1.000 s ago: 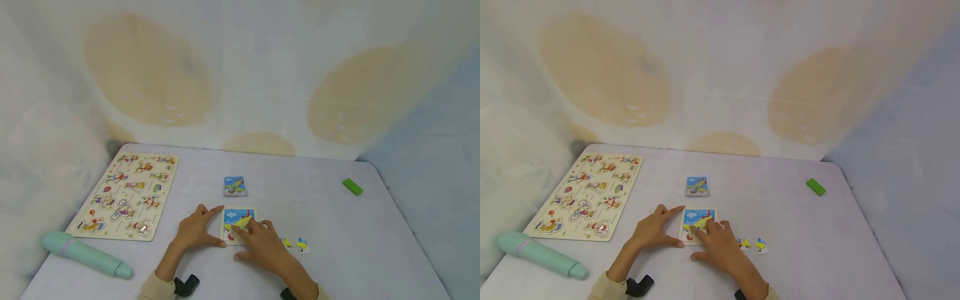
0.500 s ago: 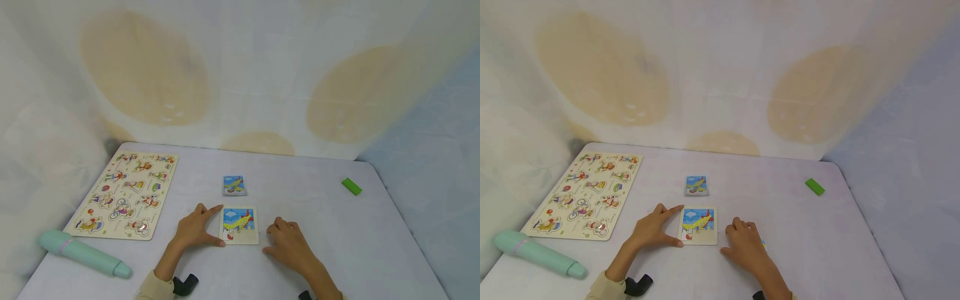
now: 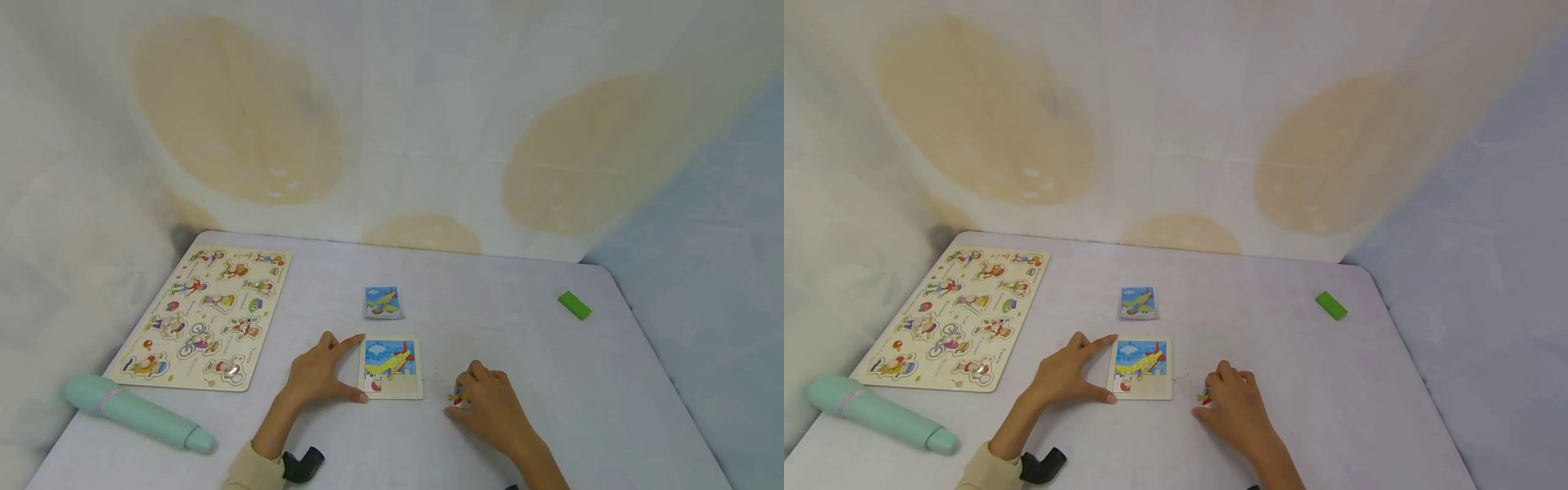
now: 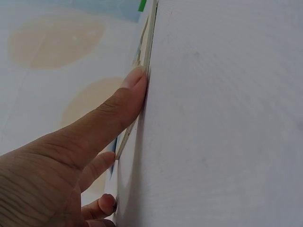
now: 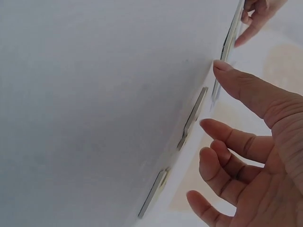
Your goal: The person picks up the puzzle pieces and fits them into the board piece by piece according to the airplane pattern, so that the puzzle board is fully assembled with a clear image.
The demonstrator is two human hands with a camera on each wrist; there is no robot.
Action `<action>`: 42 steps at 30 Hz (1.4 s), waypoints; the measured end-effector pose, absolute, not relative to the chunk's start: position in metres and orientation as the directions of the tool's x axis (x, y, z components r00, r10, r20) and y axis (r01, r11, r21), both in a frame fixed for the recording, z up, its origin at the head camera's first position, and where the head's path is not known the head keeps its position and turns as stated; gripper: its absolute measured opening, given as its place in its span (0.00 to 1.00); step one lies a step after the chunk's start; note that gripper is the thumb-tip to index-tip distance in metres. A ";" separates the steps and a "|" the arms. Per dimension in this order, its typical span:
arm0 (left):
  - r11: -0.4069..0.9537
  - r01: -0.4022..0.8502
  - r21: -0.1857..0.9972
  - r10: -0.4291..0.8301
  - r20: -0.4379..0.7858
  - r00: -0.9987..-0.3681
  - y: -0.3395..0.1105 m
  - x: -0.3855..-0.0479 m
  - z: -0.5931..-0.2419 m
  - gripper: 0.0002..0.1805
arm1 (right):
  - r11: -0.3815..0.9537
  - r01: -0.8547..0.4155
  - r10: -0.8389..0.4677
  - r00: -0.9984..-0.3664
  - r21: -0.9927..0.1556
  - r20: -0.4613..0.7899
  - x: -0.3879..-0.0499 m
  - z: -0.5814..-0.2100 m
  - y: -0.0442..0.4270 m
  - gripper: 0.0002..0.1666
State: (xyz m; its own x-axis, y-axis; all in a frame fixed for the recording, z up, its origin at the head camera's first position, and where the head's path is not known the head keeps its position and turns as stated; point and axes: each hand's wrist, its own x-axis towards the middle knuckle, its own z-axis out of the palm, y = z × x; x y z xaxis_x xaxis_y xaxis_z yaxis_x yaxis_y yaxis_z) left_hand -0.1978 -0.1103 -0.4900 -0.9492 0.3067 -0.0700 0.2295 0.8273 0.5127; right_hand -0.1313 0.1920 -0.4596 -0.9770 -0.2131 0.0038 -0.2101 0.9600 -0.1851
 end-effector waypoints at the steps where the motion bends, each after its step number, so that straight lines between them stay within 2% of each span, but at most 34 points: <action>1: 0.828 0.229 0.512 0.306 -0.071 -0.949 -0.110 -0.198 -0.490 0.56 | 0.961 -0.204 -0.207 -0.978 -0.187 0.003 -0.131 -0.460 0.193 0.26; 23: 0.825 0.223 0.518 0.307 -0.080 -0.948 -0.111 -0.199 -0.492 0.56 | 0.977 -0.159 -0.153 -0.987 -0.140 0.050 -0.124 -0.463 0.201 0.25; 42: 0.821 0.230 0.522 0.312 -0.073 -0.947 -0.112 -0.199 -0.494 0.58 | 0.981 -0.050 -0.049 -0.999 -0.190 0.010 -0.124 -0.461 0.189 0.24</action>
